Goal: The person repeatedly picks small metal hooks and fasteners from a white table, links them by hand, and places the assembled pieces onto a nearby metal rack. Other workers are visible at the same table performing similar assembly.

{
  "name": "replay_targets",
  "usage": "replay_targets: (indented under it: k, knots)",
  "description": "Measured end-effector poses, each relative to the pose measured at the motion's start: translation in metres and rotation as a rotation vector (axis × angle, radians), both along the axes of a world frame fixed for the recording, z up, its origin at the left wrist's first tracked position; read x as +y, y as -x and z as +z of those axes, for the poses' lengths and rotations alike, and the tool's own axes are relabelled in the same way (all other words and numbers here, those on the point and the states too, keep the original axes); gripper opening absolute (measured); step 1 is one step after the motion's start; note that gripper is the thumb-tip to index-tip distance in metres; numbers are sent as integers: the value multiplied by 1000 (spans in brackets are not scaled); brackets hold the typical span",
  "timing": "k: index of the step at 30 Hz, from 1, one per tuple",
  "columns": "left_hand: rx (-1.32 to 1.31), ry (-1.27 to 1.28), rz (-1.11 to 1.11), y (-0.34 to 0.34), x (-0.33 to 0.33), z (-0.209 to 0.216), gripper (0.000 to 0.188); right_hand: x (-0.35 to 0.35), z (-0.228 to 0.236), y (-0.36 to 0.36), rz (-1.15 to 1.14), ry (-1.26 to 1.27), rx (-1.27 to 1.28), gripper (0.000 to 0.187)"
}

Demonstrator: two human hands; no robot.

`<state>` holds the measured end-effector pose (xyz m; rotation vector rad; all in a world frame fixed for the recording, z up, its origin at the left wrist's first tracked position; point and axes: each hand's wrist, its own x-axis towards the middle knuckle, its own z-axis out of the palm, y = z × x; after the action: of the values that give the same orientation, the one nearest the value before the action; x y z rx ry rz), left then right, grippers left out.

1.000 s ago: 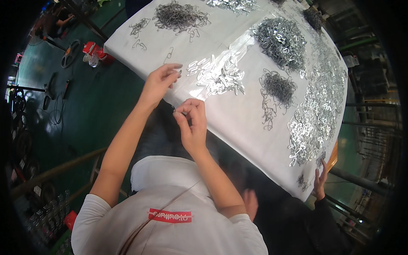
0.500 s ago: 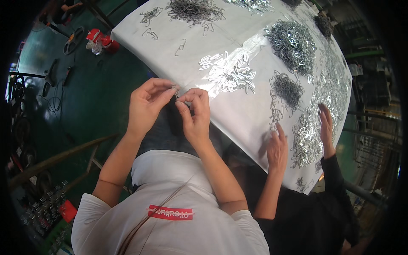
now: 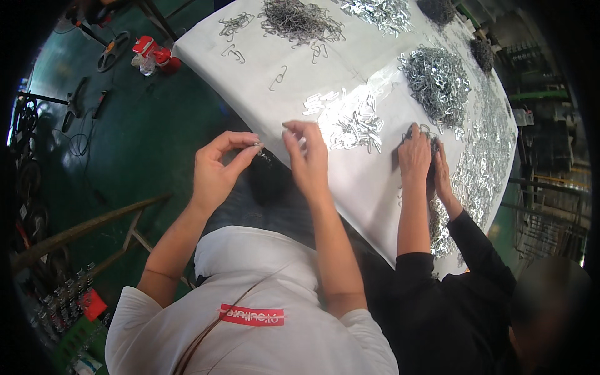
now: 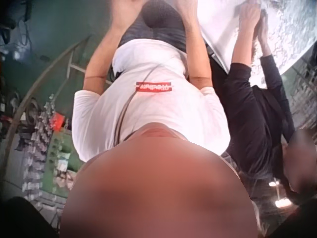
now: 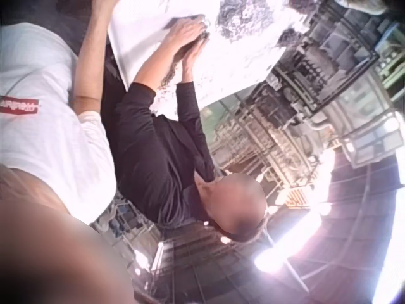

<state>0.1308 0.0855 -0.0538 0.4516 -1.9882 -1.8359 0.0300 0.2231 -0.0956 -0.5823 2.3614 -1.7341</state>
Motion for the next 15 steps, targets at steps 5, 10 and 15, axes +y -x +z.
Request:
replay_targets:
  k: [5, 10, 15]
  knots:
    - [24, 86, 17, -2, -1, -6, 10, -66, -18, 70, -61, -637, 242, 21]
    - [1, 104, 20, -7, 1, -7, 10, -124, -35, 92, -78, -872, 309, 24]
    - [12, 92, 34, -8, 2, -11, 10, -103, -36, 90, -45, -777, 212, 23]
